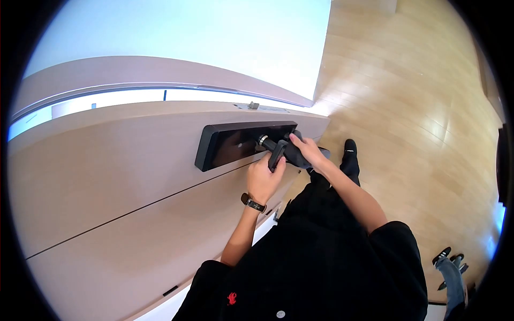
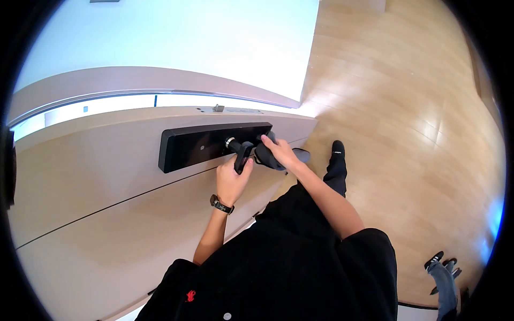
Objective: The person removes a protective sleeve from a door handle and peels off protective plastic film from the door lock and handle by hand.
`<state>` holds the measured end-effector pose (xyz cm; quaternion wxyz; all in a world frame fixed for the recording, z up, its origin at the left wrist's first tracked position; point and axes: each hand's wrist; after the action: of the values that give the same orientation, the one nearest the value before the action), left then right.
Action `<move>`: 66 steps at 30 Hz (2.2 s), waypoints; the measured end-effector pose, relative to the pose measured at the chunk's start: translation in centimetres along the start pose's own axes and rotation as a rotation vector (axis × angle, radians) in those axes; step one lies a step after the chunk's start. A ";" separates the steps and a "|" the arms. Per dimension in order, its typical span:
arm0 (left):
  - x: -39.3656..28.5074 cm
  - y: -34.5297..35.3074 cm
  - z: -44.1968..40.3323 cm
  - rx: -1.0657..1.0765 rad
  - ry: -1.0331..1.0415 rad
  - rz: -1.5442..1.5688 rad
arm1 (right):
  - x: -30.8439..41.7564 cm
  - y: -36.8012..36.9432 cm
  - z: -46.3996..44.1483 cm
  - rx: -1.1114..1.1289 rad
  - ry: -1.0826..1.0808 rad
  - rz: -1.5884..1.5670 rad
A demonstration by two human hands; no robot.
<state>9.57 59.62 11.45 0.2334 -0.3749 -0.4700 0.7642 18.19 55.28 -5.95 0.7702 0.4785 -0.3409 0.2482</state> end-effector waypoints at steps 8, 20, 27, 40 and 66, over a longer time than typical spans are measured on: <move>0.5 0.6 0.0 -0.067 0.054 0.076 | 0.7 1.9 -0.4 -0.001 0.074 -0.585; -0.1 0.1 0.2 0.004 -0.007 0.069 | 2.2 0.0 0.7 -0.225 -0.311 0.971; -0.3 0.0 -0.1 0.007 -0.024 0.049 | 1.2 0.5 -0.5 -0.243 -0.401 0.922; -0.4 -0.4 -0.4 0.057 0.033 0.167 | -1.5 0.6 -1.4 -0.134 -0.181 0.160; 2.0 0.8 -0.8 0.083 0.106 0.254 | 7.6 -2.9 -4.4 -0.235 -0.443 0.185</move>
<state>9.01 61.12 9.84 0.1746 -0.4611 -0.3739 0.7855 26.46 58.47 -3.17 0.7012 0.3952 -0.5700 0.1651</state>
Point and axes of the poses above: each hand's wrist, its own z-axis away from the middle knuckle, its own y-axis out of the palm, x = y × z, and after that the axes turned 12 degrees about x, right-handed
